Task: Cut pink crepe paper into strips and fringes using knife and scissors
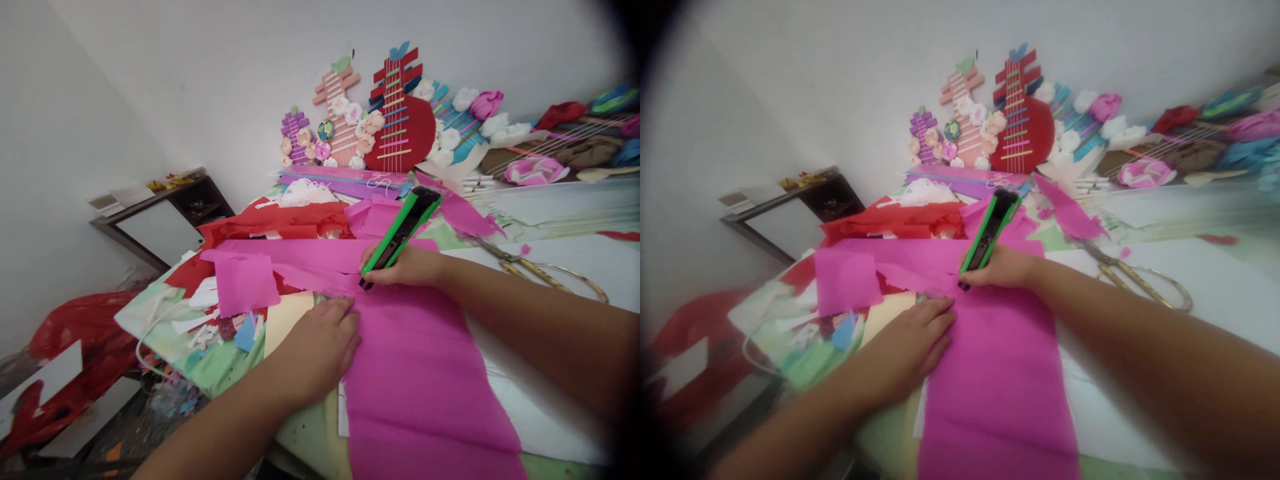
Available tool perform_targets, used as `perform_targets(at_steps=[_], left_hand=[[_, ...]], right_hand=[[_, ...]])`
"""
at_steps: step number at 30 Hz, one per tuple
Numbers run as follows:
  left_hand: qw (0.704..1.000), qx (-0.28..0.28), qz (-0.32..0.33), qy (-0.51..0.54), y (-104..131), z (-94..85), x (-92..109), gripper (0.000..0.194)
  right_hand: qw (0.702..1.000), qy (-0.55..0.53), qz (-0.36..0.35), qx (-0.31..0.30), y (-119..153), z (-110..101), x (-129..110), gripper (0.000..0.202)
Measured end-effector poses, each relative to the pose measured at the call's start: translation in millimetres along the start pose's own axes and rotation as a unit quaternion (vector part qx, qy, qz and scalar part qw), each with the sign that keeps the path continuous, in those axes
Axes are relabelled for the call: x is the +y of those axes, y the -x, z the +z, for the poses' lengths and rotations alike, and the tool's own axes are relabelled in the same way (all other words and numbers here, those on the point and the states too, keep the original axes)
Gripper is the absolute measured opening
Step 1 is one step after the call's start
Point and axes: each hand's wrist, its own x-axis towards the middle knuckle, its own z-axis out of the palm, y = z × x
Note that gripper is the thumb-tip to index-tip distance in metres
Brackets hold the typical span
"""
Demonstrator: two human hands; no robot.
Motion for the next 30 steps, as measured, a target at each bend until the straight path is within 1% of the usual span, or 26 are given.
perform_targets(at_steps=[2, 4, 6, 10, 15, 20, 25, 30], left_hand=[[1.0, 0.008, 0.0, 0.019, 0, -2.5, 1, 0.032], [0.999, 0.011, -0.012, 0.039, -1, -3.6, 3, 0.036], [0.998, 0.003, -0.017, 0.054, -2, -3.1, 4, 0.044], [0.998, -0.021, 0.0, 0.067, -4, 1.0, 3, 0.054], [0.998, -0.03, 0.006, 0.064, -5, 3.8, 1, 0.056], [0.997, -0.04, 0.002, 0.068, -4, 3.1, 1, 0.057], [0.997, -0.045, -0.001, 0.07, -4, 2.9, 1, 0.057], [0.996, -0.048, 0.0, 0.071, -3, 3.5, 1, 0.058]], right_hand=[[1.0, -0.001, -0.003, -0.009, -1, 1, 1, 0.014], [1.0, -0.004, -0.005, -0.017, -2, 1, 4, 0.014], [1.0, -0.006, -0.009, -0.019, -2, 2, 7, 0.014], [0.999, -0.001, -0.022, -0.023, -3, 3, 8, 0.012], [0.999, -0.002, -0.022, -0.041, -2, 6, 7, 0.01], [0.999, -0.008, -0.028, -0.042, -3, 5, 10, 0.013], [1.0, 0.008, -0.002, -0.026, -1, -1, 4, 0.012], [0.999, 0.006, 0.01, -0.033, 2, -5, 2, 0.013]])
